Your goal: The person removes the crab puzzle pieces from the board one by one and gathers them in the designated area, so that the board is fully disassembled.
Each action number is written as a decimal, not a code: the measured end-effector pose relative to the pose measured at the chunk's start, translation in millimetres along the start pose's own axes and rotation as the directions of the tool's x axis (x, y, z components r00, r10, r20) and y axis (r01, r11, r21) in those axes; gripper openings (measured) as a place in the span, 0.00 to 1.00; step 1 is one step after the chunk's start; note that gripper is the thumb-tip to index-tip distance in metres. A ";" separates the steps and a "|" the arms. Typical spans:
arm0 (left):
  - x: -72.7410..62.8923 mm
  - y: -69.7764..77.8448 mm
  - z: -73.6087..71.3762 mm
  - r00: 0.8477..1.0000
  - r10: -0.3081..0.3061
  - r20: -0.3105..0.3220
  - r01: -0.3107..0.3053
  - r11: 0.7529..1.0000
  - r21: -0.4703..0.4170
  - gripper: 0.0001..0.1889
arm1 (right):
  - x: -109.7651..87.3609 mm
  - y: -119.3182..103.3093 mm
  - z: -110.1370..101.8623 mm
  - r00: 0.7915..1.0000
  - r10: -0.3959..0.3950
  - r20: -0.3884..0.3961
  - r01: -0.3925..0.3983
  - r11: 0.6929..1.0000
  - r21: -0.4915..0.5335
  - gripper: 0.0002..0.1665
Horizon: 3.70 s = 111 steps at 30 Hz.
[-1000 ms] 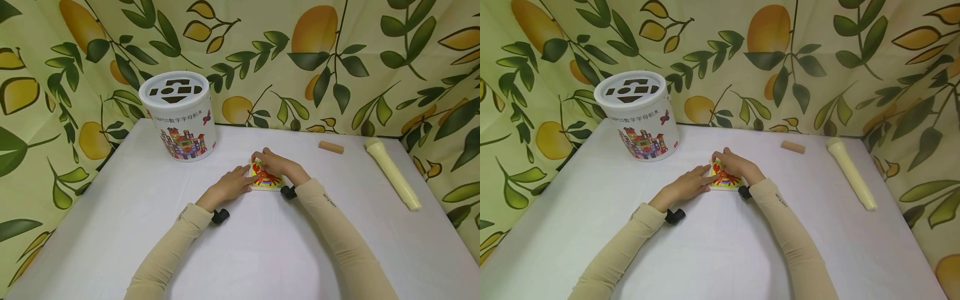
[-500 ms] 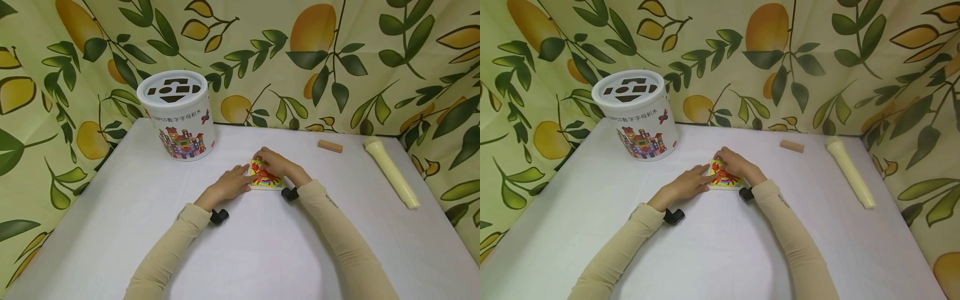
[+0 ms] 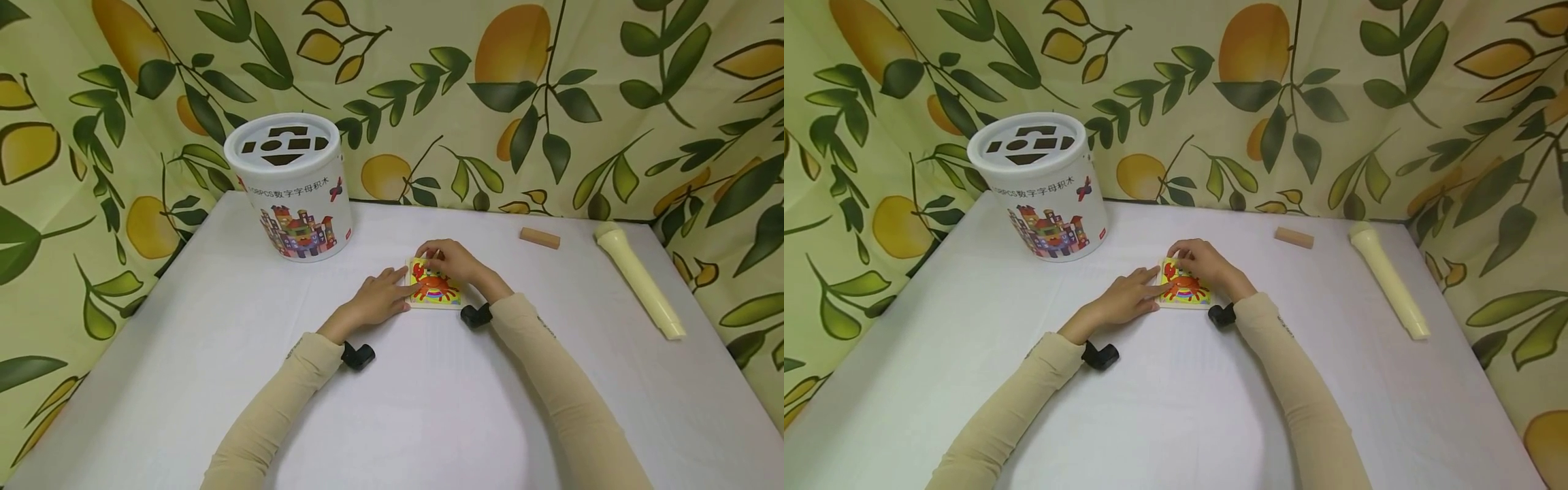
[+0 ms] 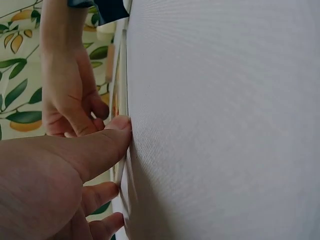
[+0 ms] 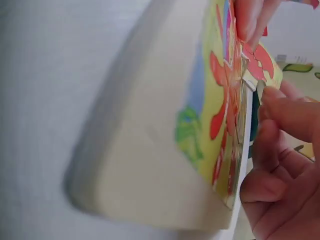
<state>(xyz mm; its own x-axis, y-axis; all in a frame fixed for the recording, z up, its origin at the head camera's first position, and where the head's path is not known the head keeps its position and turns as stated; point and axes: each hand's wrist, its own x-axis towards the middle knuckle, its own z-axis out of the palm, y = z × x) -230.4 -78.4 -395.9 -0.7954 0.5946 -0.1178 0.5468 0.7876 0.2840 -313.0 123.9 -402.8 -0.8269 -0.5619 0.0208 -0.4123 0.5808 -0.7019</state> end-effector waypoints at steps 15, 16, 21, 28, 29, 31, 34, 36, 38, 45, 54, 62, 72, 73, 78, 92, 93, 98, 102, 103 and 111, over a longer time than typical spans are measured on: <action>1.5 2.2 -1.3 0.999 -0.033 0.039 0.034 0.999 -0.013 0.25 | -47.6 37.1 -62.9 0.908 0.401 -0.121 -0.342 0.877 0.338 0.21; 0.8 1.7 -1.2 0.998 -0.043 0.044 0.044 0.999 -0.020 0.25 | -51.4 40.8 -66.0 0.898 0.427 -0.111 -0.370 0.866 0.335 0.22; -2.8 0.4 -2.0 0.997 -0.055 0.050 0.057 0.997 -0.044 0.25 | -60.5 50.6 -68.9 0.868 0.491 -0.081 -0.457 0.851 0.260 0.19; -3.5 3.3 -3.3 0.997 -0.058 0.058 0.061 0.996 -0.067 0.25 | -58.5 52.4 -57.2 0.851 0.508 -0.134 -0.478 0.855 0.201 0.14; -3.4 4.1 -3.3 0.996 -0.059 0.062 0.063 0.996 -0.068 0.25 | -58.9 52.1 -55.9 0.849 0.508 -0.141 -0.480 0.856 0.193 0.14; -3.0 5.5 -3.2 0.996 -0.060 0.067 0.064 0.996 -0.065 0.25 | -60.6 52.1 -54.0 0.853 0.501 -0.146 -0.476 0.862 0.176 0.13; -2.8 6.9 -2.9 0.996 -0.056 0.067 0.060 0.996 -0.060 0.25 | -63.0 52.9 -51.6 0.860 0.488 -0.152 -0.465 0.871 0.160 0.13; -2.9 7.0 -2.8 0.997 -0.054 0.062 0.058 0.996 -0.062 0.24 | -63.7 53.2 -50.4 0.864 0.478 -0.157 -0.458 0.876 0.151 0.14; -2.8 7.0 -2.9 0.997 -0.053 0.061 0.057 0.996 -0.066 0.24 | -64.2 53.1 -50.0 0.863 0.475 -0.170 -0.455 0.879 0.145 0.13; -2.2 6.1 -2.2 0.996 -0.057 0.064 0.060 0.997 -0.044 0.25 | -65.7 54.3 -49.8 0.857 0.471 -0.207 -0.447 0.881 0.153 0.13; -0.9 5.3 0.4 0.997 -0.056 0.060 0.059 0.997 -0.048 0.25 | -69.4 51.1 -46.9 0.851 0.459 -0.253 -0.442 0.888 0.125 0.12; -2.5 5.4 -0.2 0.998 -0.050 0.044 0.053 0.997 -0.059 0.25 | -69.7 50.3 -46.3 0.859 0.425 -0.286 -0.422 0.904 0.076 0.12; -0.3 4.5 1.3 0.998 -0.047 0.038 0.048 0.998 -0.036 0.25 | -44.8 15.3 -31.8 0.940 0.271 -0.208 -0.277 0.961 -0.001 0.13; 0.0 4.6 1.1 0.998 -0.044 0.036 0.045 0.998 -0.040 0.25 | -41.3 11.2 -29.2 0.949 0.253 -0.190 -0.260 0.966 -0.013 0.13; 0.9 5.2 0.2 0.998 -0.036 0.042 0.037 0.999 -0.037 0.25 | -27.2 -4.6 -16.3 0.981 0.171 -0.095 -0.178 0.981 -0.078 0.13; -2.4 5.6 -1.1 0.999 -0.030 0.040 0.031 0.999 -0.033 0.25 | -17.0 -11.6 -0.6 0.992 0.102 0.078 -0.083 0.974 -0.209 0.13; -2.4 5.6 -1.3 0.999 -0.029 0.038 0.031 0.999 -0.032 0.25 | -16.5 -10.7 -0.7 0.992 0.099 0.080 -0.081 0.976 -0.202 0.13; -2.2 4.8 -0.7 0.999 -0.024 0.032 0.025 0.999 -0.028 0.25 | -15.6 -5.5 -0.8 0.997 0.049 0.067 -0.038 0.985 -0.166 0.10; -1.8 4.5 -0.5 0.999 -0.026 0.031 0.027 0.999 -0.024 0.24 | -15.0 -2.7 1.0 0.996 0.069 0.053 -0.060 0.986 -0.154 0.11; -1.9 4.6 -0.6 0.999 -0.027 0.031 0.028 0.999 -0.025 0.24 | -15.0 -2.3 1.5 0.996 0.072 0.049 -0.064 0.986 -0.155 0.11; -1.3 5.1 -0.4 0.999 -0.032 0.042 0.033 0.999 -0.025 0.24 | -19.0 -8.0 2.0 0.994 0.107 0.030 -0.099 0.977 -0.189 0.14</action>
<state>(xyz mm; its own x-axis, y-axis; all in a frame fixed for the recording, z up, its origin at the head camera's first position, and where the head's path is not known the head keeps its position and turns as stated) -226.7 -75.3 -394.0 -0.8007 0.5754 -0.1666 0.5135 0.8025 0.3039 -293.3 128.7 -399.0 -0.8545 -0.5139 -0.0752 -0.3930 0.7345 -0.5533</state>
